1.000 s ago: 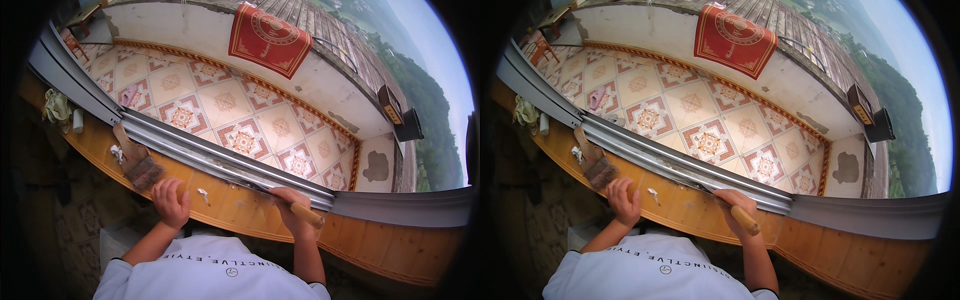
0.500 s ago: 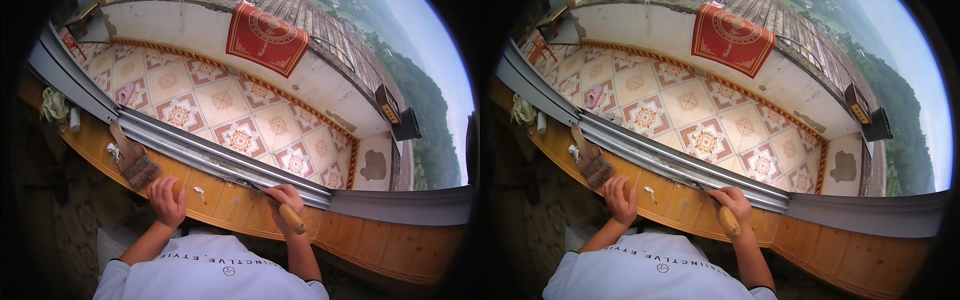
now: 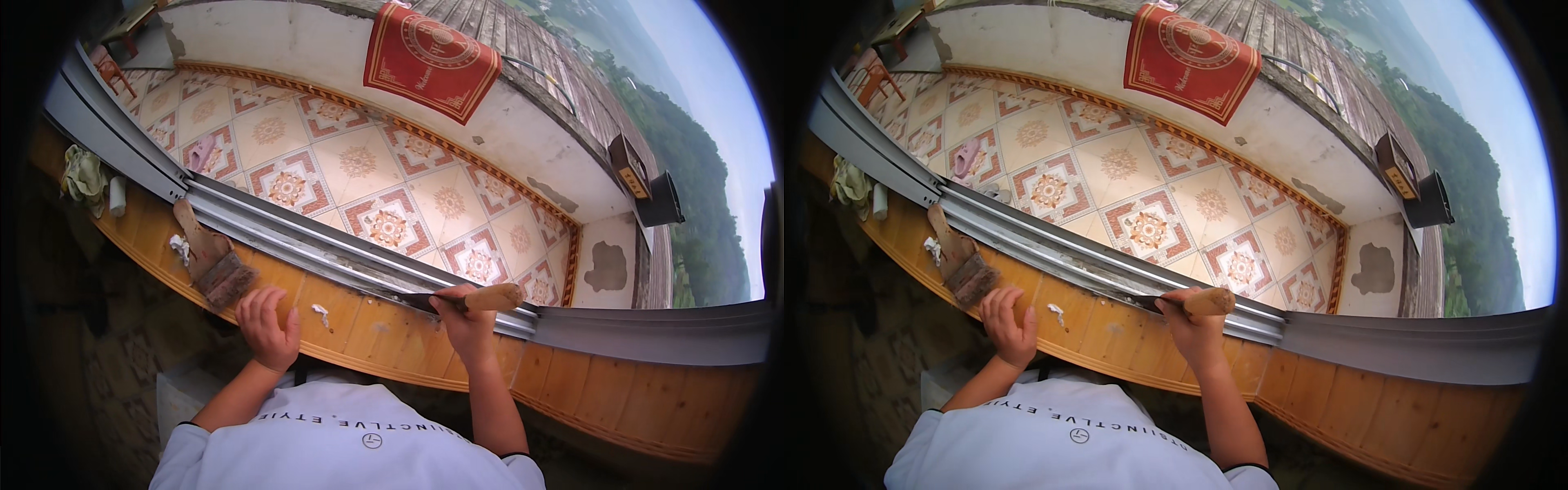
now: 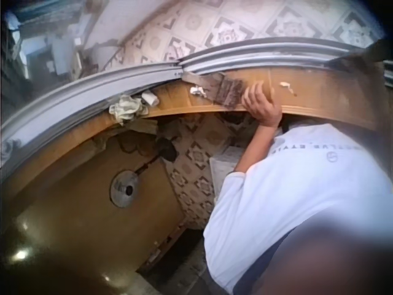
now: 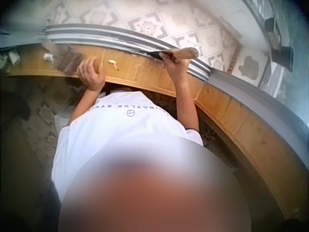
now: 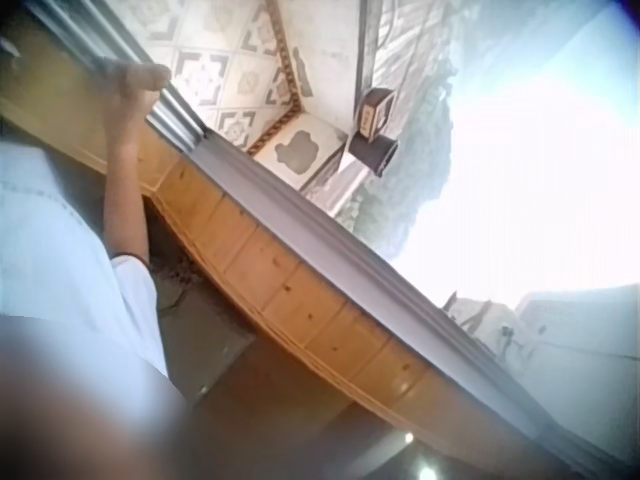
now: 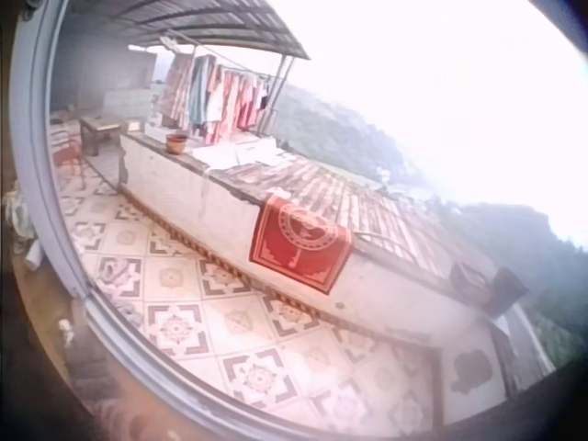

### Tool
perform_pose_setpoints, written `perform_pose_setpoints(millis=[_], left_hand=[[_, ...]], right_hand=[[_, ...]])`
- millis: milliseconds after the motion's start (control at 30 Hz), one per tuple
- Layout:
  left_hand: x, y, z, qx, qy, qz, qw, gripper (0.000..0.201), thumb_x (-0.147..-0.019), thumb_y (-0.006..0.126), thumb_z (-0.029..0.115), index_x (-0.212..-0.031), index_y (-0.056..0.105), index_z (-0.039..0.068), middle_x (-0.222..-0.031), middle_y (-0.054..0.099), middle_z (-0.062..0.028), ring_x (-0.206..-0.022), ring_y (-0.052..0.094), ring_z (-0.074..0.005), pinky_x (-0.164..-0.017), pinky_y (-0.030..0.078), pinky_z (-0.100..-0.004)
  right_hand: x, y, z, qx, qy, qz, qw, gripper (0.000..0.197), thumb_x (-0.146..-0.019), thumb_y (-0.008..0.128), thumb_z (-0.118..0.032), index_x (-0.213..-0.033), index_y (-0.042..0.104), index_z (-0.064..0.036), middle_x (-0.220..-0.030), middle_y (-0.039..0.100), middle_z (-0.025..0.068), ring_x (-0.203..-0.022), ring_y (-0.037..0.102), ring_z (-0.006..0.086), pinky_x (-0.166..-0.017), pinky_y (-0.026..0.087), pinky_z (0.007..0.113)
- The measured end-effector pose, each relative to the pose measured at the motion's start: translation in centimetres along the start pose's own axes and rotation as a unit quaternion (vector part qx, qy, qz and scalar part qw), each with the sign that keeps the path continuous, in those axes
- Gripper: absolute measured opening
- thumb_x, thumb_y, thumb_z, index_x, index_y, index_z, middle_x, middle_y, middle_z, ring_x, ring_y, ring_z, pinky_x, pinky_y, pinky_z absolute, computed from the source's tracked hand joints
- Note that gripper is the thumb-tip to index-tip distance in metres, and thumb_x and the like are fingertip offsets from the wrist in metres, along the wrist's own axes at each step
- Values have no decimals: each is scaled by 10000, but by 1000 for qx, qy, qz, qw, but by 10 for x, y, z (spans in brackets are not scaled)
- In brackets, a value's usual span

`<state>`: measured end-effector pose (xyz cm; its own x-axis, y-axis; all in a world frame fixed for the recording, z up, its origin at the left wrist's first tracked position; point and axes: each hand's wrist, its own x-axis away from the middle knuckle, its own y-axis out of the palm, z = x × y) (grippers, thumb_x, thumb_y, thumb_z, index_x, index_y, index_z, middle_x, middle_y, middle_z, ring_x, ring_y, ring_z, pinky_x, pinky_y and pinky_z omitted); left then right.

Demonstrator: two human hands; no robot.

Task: The person uses a metal scraper to remove debris from a window track and wipes the area with a cloth. The person repeatedly scrapes along the track and wipes away the loosened material.

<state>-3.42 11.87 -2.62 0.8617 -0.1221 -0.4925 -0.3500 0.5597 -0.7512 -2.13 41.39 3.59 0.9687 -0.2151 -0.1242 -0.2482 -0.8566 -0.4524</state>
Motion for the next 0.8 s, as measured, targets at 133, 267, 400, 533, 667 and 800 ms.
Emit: perform_pose_setpoints(millis=[133,267,400,533,667,800], left_hand=[[-1,1,-1,2,3,-2,1000,319,-816,605,195,-1093,557,44,-1086,581,-126,-1029,514,-325,-934,350,-450],[-2,-1,1,-1,4,-2,1000,314,-817,604,191,-1089,556,40,-1084,582,-127,-1025,514,-328,-929,354,-451],[-1,-1,1,-3,1,-3,1000,314,-817,605,187,-1089,557,39,-1084,581,-128,-1025,514,-329,-929,355,-450],[0,0,1,-4,2,0,1000,315,-815,608,185,-1089,557,39,-1084,580,-128,-1024,513,-329,-928,356,-448],[-2,0,2,-5,1,0,1000,315,-812,611,181,-1088,559,40,-1083,580,-127,-1024,513,-331,-929,355,-447],[-2,0,3,-6,-1,-2,1000,317,-807,616,172,-1090,558,41,-1083,581,-126,-1027,512,-336,-930,353,-449]], right_hand=[[-9,1,-3,-58,46,-8,997,86,-777,722,25,-830,655,20,-691,620,33,-601,562,99,-543,445,238],[-8,11,-5,-69,66,-6,995,82,-777,718,26,-831,656,28,-682,632,37,-616,580,94,-556,453,231],[-10,20,-10,-47,55,-9,997,89,-775,714,46,-833,656,12,-711,633,18,-650,563,77,-591,450,222],[-17,26,-10,-29,61,-33,997,71,-786,709,31,-833,656,25,-708,640,24,-633,558,78,-590,451,229],[-33,26,-10,-83,137,-52,986,83,-790,720,-13,-815,658,37,-707,639,21,-625,542,64,-563,432,231],[-52,22,-9,-108,213,-112,965,119,-807,710,-81,-806,673,32,-635,582,-8,-562,497,70,-498,382,248]])
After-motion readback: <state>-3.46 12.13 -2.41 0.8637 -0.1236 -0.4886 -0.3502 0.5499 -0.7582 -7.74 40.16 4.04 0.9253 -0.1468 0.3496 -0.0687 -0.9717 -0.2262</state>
